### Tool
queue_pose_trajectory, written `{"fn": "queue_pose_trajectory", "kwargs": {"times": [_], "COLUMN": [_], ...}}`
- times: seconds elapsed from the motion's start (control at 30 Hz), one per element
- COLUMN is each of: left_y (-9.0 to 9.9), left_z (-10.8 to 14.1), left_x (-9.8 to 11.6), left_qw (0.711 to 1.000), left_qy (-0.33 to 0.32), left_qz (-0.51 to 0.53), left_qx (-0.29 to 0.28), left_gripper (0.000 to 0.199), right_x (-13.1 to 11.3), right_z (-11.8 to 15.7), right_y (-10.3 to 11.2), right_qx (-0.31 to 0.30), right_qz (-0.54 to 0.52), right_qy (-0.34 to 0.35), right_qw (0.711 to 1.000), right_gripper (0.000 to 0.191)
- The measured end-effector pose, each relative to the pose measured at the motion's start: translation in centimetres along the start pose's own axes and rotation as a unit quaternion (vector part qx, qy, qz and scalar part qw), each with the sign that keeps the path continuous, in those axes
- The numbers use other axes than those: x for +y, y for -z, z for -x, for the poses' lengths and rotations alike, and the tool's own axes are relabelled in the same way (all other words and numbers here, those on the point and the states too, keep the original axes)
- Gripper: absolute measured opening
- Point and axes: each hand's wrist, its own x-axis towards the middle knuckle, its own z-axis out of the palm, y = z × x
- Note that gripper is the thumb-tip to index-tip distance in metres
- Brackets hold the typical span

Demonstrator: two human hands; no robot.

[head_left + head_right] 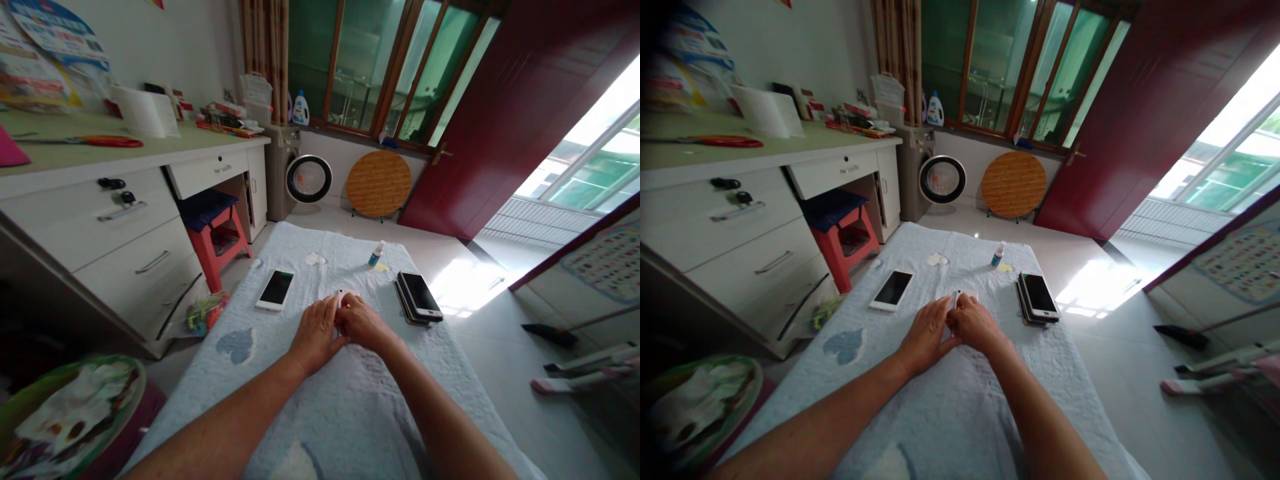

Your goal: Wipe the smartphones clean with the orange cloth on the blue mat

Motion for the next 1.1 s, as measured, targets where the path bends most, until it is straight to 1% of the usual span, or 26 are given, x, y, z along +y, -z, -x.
{"fn": "queue_pose_trajectory", "kwargs": {"times": [0.13,0.23,0.33,0.43,0.5,0.57,0.7,0.8,0.93,1.1], "left_y": [0.0,0.0,0.0,0.0,0.1,0.3,0.5,0.6,1.1,1.6], "left_z": [0.0,0.0,0.0,0.1,0.0,-0.1,-0.3,-0.4,-0.6,-0.7], "left_x": [0.1,0.2,0.1,0.1,0.1,0.1,0.1,0.1,0.3,0.6], "left_qw": [1.0,1.0,1.0,1.0,1.0,0.999,0.994,0.991,0.989,0.986], "left_qy": [0.013,0.015,0.016,0.017,0.015,0.013,0.011,0.016,0.027,0.033], "left_qz": [-0.011,-0.015,-0.01,-0.007,-0.003,0.002,0.008,0.013,0.019,0.015], "left_qx": [-0.002,-0.001,0.01,0.006,-0.012,-0.042,-0.108,-0.129,-0.145,-0.162], "left_gripper": [0.086,0.087,0.087,0.087,0.085,0.08,0.075,0.073,0.069,0.072], "right_x": [1.0,1.0,0.5,-0.1,-0.5,-1.0,-1.6,-1.7,-1.1,1.1], "right_z": [-2.3,-2.9,-2.5,-1.2,-0.2,0.8,1.9,2.3,2.5,2.1], "right_y": [-0.3,-0.6,-0.8,-1.0,-1.1,-1.1,-1.3,-1.3,-1.4,-2.2], "right_qx": [0.044,0.054,0.037,0.023,0.018,0.022,0.047,0.051,0.067,0.134], "right_qz": [0.022,0.02,0.022,0.005,-0.014,-0.028,-0.049,-0.072,-0.099,-0.107], "right_qy": [-0.045,-0.056,-0.046,-0.022,-0.021,-0.02,0.006,0.009,-0.025,-0.098], "right_qw": [0.998,0.997,0.998,0.999,1.0,0.999,0.998,0.996,0.992,0.98], "right_gripper": [0.021,0.023,0.021,0.016,0.015,0.016,0.021,0.019,0.016,0.02]}}
